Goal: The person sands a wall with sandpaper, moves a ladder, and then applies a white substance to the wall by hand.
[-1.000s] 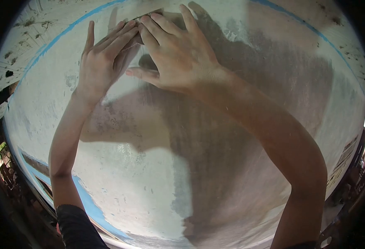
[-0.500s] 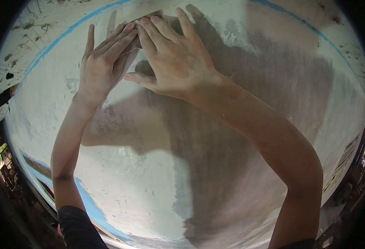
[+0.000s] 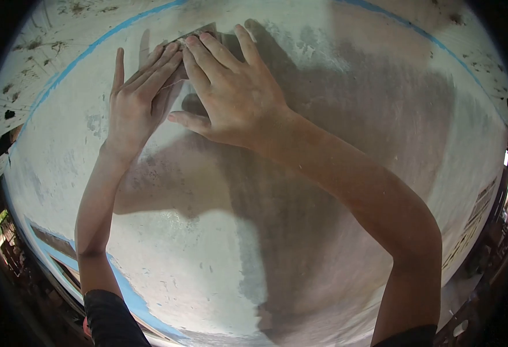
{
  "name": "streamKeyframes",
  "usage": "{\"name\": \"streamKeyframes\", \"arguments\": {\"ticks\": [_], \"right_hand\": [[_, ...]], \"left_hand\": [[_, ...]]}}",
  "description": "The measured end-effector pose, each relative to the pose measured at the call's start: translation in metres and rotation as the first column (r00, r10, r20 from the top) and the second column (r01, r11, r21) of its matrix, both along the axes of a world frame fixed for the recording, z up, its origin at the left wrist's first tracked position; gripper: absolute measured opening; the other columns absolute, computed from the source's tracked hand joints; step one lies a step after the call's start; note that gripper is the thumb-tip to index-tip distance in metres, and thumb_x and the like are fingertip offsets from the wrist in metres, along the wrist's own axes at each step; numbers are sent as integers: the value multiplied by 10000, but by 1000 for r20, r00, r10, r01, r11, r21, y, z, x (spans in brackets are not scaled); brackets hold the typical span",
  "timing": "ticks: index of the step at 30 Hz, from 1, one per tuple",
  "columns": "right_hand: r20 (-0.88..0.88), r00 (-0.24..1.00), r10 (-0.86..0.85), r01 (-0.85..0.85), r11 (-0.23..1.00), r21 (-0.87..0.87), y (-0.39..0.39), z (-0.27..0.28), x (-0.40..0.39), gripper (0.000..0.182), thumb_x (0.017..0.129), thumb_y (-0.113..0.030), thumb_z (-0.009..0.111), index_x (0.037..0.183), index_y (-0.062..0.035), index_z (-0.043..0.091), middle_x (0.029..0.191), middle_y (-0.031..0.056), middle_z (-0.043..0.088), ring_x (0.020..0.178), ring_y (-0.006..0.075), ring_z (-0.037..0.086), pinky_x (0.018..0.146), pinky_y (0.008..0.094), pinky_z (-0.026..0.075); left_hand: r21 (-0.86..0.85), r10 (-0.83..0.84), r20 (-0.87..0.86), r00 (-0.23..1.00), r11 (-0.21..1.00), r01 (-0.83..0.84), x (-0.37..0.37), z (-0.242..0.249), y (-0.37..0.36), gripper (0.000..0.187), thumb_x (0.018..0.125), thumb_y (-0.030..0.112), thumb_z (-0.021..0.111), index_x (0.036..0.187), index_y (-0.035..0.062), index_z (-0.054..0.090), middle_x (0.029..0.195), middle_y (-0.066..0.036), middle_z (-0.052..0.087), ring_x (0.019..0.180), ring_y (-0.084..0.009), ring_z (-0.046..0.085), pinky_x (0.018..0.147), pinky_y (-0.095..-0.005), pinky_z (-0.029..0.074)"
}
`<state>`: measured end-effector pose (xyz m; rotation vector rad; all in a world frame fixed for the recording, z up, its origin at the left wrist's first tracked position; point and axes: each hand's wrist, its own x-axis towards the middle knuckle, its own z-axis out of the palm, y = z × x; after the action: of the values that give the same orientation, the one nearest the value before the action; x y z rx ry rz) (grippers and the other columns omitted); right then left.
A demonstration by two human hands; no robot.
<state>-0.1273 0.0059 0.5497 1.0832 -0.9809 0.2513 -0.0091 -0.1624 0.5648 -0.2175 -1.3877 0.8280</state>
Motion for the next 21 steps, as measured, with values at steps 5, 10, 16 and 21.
{"name": "streamKeyframes", "arguments": {"ticks": [5, 10, 16, 21], "right_hand": [[174, 982, -71, 47, 990, 136, 6, -58, 10, 727, 912, -551, 598, 1380, 1, 535, 1515, 160, 457, 1424, 300, 399, 1156, 618, 246], [188, 975, -118, 86, 982, 167, 13, -151, 12, 591, 934, -411, 554, 1365, -7, 540, 1494, 162, 464, 1417, 287, 392, 1150, 633, 260], [445, 886, 129, -237, 951, 197, 51, -240, 24, 367, 902, -242, 629, 1237, -93, 639, 1412, 103, 545, 1346, 259, 468, 1131, 554, 348], [825, 510, 244, -425, 905, -5, 109, -347, 42, 462, 870, -310, 750, 1295, -174, 635, 1418, 69, 552, 1272, 266, 542, 1033, 457, 468]], "left_hand": [[49, -44, 117, 992, 998, 38, 9, -57, 10, 332, 908, 157, 665, 1233, 92, 691, 1301, -61, 668, 1283, -225, 584, 1162, -568, 309], [209, -31, 401, 916, 976, -59, 33, -131, 20, 308, 966, 104, 560, 1249, 73, 680, 1352, -70, 636, 1332, -260, 540, 1162, -587, 297], [324, -226, 652, 724, 946, 4, 49, -220, 33, 341, 899, -17, 624, 1232, 27, 680, 1293, -112, 669, 1286, -294, 581, 1137, -564, 347], [667, -671, 681, 292, 734, 131, 50, -316, 56, 368, 849, -43, 672, 1211, 25, 692, 1135, -144, 726, 1103, -291, 692, 929, -406, 541]]}}
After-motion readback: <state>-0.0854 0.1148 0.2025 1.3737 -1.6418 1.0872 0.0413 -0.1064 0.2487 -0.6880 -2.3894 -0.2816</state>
